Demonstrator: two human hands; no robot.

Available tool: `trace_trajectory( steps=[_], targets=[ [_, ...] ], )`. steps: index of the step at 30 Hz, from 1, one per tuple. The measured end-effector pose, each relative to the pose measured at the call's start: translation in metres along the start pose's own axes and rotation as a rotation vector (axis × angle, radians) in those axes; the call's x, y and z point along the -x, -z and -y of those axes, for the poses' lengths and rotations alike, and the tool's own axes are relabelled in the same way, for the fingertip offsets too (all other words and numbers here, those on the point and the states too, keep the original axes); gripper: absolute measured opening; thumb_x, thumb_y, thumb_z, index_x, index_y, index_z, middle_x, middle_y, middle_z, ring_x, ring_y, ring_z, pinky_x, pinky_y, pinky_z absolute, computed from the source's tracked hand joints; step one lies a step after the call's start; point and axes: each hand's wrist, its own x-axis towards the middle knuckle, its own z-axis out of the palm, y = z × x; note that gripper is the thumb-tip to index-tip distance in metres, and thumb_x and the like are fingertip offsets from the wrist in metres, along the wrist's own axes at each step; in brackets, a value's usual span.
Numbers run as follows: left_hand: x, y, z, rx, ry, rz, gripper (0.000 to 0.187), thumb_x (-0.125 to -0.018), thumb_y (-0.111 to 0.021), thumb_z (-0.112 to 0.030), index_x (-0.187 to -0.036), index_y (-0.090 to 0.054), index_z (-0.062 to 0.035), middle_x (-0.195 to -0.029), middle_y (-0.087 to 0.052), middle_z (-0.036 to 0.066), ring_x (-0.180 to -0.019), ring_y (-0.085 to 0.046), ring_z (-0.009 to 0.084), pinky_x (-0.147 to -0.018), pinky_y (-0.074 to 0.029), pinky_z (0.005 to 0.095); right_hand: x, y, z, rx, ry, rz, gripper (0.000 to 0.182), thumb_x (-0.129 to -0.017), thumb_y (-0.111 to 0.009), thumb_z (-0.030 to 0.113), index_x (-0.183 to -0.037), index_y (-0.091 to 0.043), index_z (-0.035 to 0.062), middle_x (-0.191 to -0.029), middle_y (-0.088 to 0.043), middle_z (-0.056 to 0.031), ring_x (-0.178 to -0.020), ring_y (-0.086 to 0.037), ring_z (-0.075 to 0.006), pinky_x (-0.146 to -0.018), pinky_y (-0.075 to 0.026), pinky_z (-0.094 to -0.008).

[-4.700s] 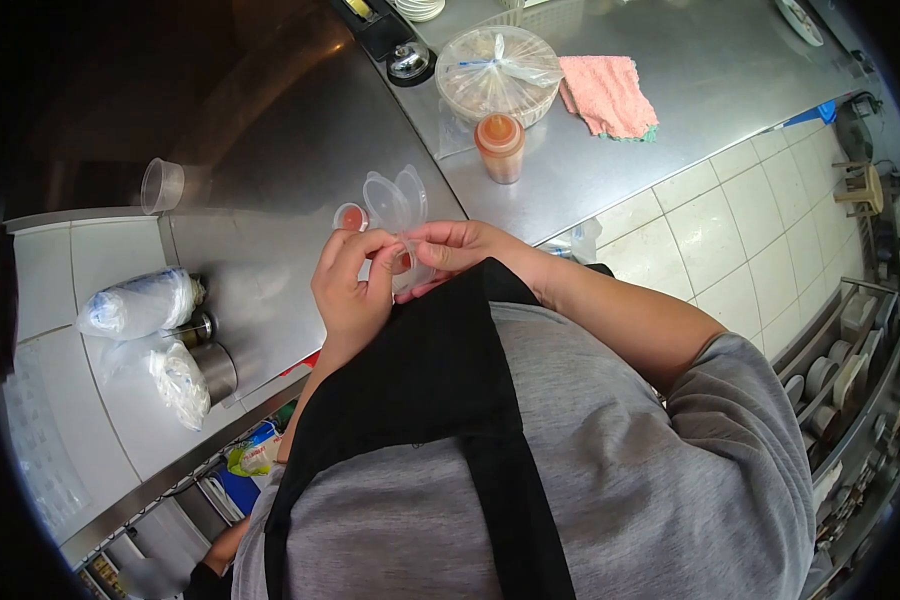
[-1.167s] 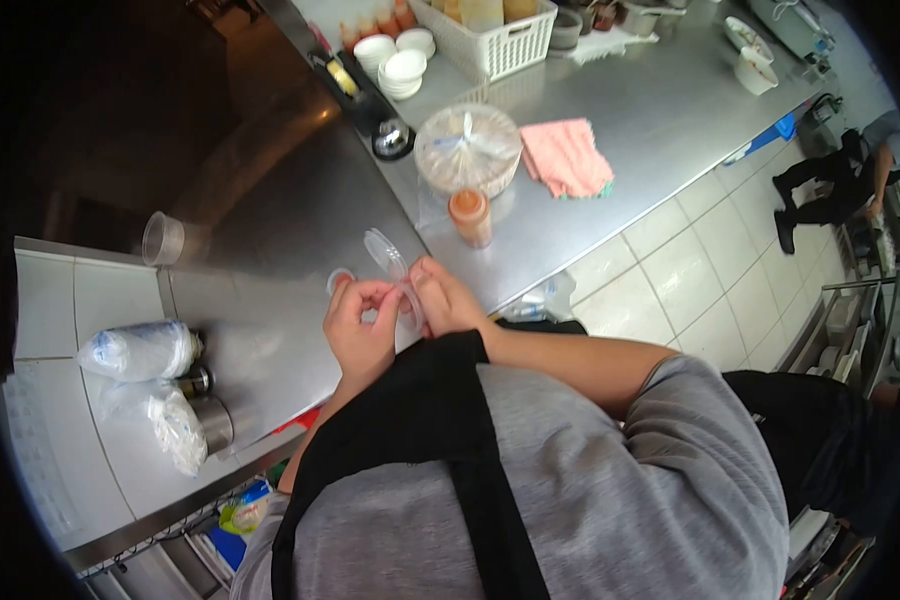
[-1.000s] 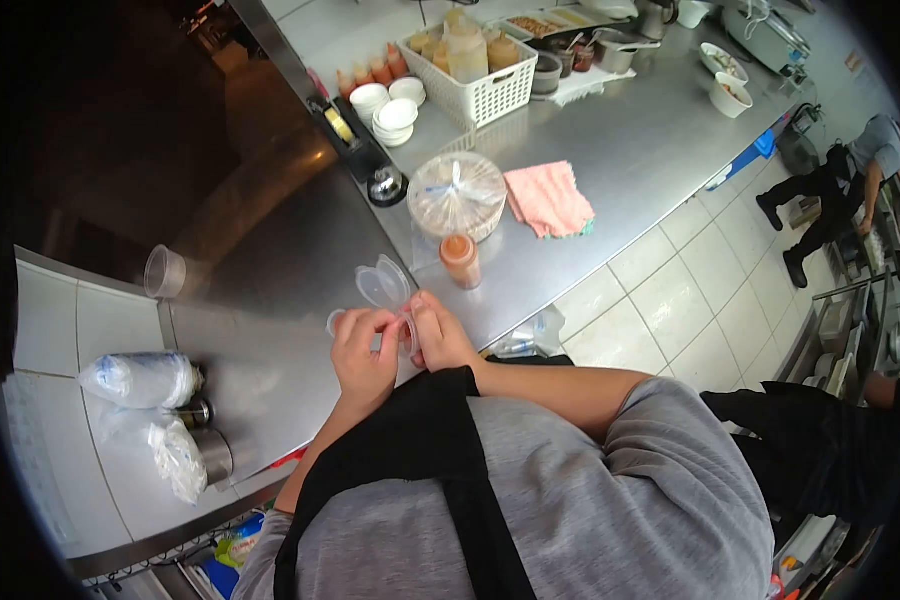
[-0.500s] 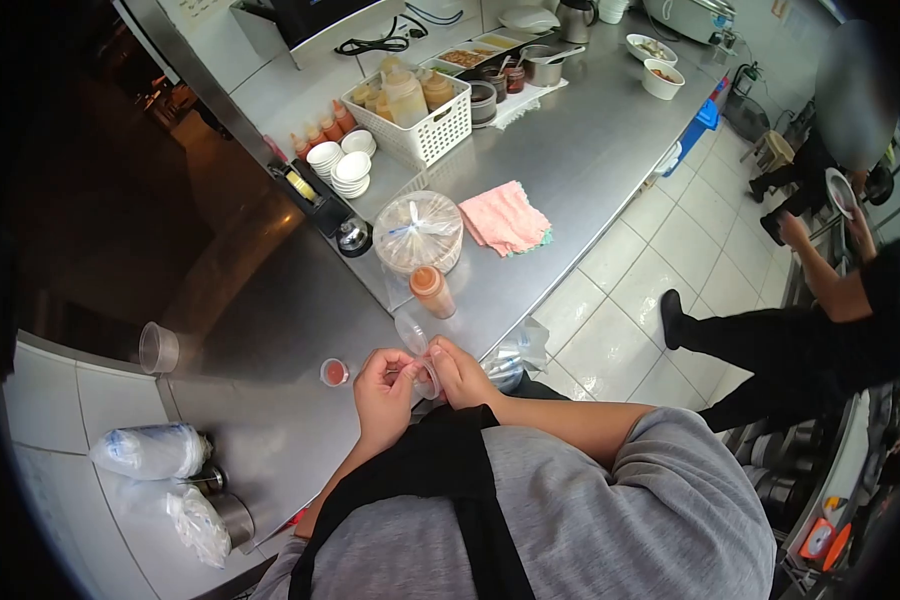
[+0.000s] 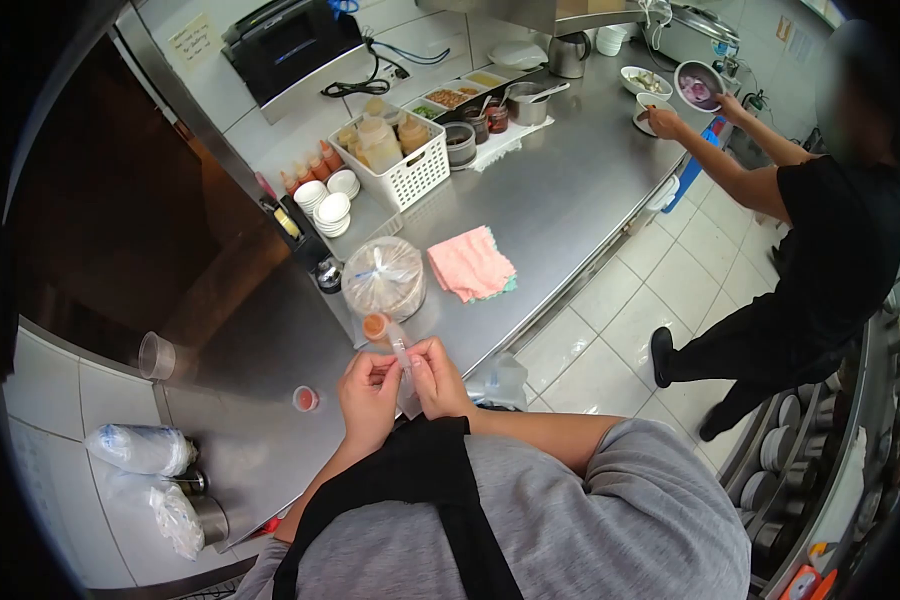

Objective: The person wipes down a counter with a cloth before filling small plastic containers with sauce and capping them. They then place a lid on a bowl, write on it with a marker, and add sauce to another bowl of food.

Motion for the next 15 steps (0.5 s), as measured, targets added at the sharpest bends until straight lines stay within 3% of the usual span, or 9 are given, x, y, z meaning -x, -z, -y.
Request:
trace_trajectory(
  steps=[4,6,10,12,15],
  targets=[
    [-0.013,-0.029,-0.013,-0.193,-0.204,0.012,0.009,-0.081,-0.07,0.003,-0.086,-0.063,0.002,-0.082,-0.063,0.01,-0.067,-0.065,0.018,-0.062,-0.051,0.0285,-0.011,0.024,-0.003,-0.076,-0.043,-0.079,0.014,-0.103,-0.041,0.019,-0.101,-0.047,0.0062,-0.077,-0.05,-0.0011,-0.057,-0.046,-0.0063,-0.051,-0.042,-0.0234],
    [-0.016,-0.044,-0.015,-0.341,-0.293,0.05,0.007,-0.082,-0.069,-0.002,-0.083,-0.062,-0.0007,-0.082,-0.061,0.013,-0.068,-0.064,0.0267,-0.061,-0.05,0.0356,-0.013,0.038,-0.011,-0.11,-0.06,-0.112,0.014,-0.103,-0.04,0.019,-0.1,-0.046,0.0064,-0.076,-0.05,-0.0011,-0.056,-0.046,-0.0063,-0.051,-0.042,-0.0235],
    [-0.027,-0.072,-0.017,-0.336,-0.292,0.085,0.008,-0.083,-0.069,-0.002,-0.084,-0.062,-0.0005,-0.082,-0.062,0.012,-0.069,-0.064,0.0254,-0.061,-0.052,0.0345,-0.026,0.069,-0.014,-0.123,-0.055,-0.101,0.015,-0.103,-0.04,0.02,-0.099,-0.047,0.0064,-0.073,-0.049,-0.0011,-0.054,-0.045,-0.0065,-0.05,-0.041,-0.0238],
    [-0.031,-0.084,-0.017,-0.093,-0.118,0.079,0.01,-0.083,-0.07,-0.002,-0.085,-0.061,0.0001,-0.082,-0.062,0.011,-0.069,-0.065,0.0228,-0.06,-0.053,0.0322,-0.03,0.085,-0.012,-0.103,-0.032,-0.095,0.016,-0.104,-0.04,0.02,-0.099,-0.047,0.0063,-0.073,-0.049,-0.001,-0.055,-0.046,-0.0066,-0.05,-0.041,-0.0239],
    [-0.033,-0.1,-0.012,-0.032,-0.047,0.1,0.011,-0.083,-0.071,-0.003,-0.085,-0.06,0.0009,-0.082,-0.064,0.011,-0.067,-0.065,0.0203,-0.061,-0.053,0.03,-0.034,0.108,-0.009,-0.011,0.012,-0.036,0.019,-0.104,-0.04,0.021,-0.099,-0.048,0.0057,-0.073,-0.05,-0.0008,-0.057,-0.047,-0.0069,-0.051,-0.042,-0.0244]
  ],
)
